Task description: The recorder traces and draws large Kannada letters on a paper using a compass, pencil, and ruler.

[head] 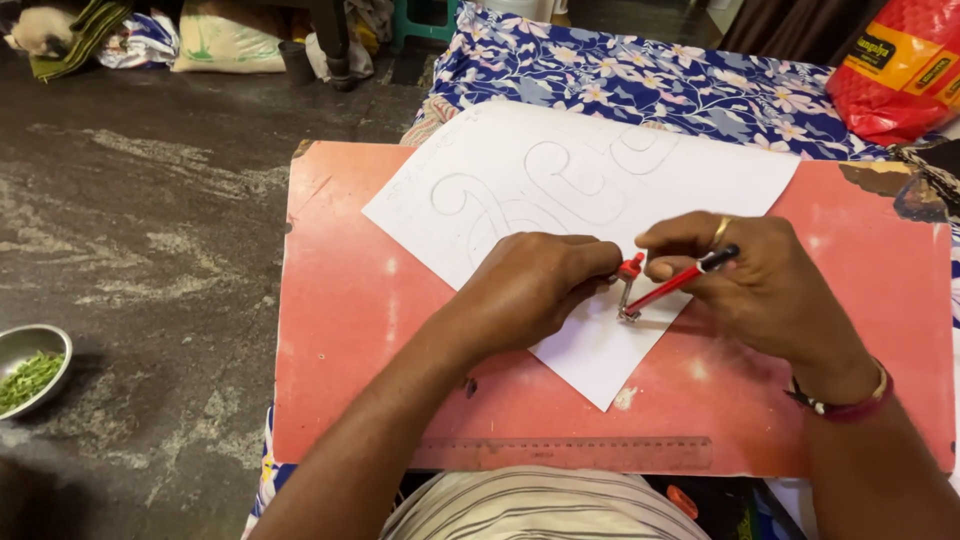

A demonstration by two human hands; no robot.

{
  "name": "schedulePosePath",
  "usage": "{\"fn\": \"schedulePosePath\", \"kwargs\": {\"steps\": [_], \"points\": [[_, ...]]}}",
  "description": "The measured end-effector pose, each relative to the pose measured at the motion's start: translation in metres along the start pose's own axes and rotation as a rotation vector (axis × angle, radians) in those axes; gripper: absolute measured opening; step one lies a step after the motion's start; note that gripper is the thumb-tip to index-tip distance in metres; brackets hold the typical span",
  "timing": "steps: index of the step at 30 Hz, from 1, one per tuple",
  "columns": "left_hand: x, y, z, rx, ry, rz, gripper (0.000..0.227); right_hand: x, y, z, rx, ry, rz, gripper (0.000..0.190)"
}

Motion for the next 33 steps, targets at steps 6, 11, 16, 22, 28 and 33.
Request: {"fn": "schedulePosePath", "kwargs": {"steps": [6, 11, 16, 22, 28, 33], "points": [[-0.002, -0.012, 0.002, -0.020, -0.042, -0.043, 0.012, -0.004, -0.022, 0.002, 0.366, -0.208, -0.082, 0.025], [-0.002, -0.018, 0.001, -0.047, -0.025, -0.060, 0.014, -0.002, -0.024, 0.006, 0.361, -0.182, -0.186, 0.019], [-0.001, -0.023, -0.008, -0.057, -0.017, -0.063, 0.013, -0.015, -0.018, 0.002, 0.320, -0.106, -0.222, 0.015], [0.002, -0.033, -0.017, 0.016, 0.006, -0.256, 0.009, -0.026, -0.019, -0.003, 0.357, -0.026, -0.211, 0.018], [-0.001, -0.038, -0.016, 0.054, 0.081, -0.414, 0.011, -0.035, -0.026, -0.010, 0.340, 0.008, -0.255, 0.014], [-0.002, -0.039, -0.015, 0.037, 0.060, -0.380, 0.012, -0.034, -0.025, -0.015, 0.328, -0.030, -0.267, 0.012]]}}
Point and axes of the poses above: each hand's wrist, its own z-axis towards the middle knuckle, its own x-axis out of the back of the hand, y = z × x, the point moved 1 cm from there along z, towards the middle knuckle, and after that the axes turned 14 degrees about -x, right-handed, at the moved point
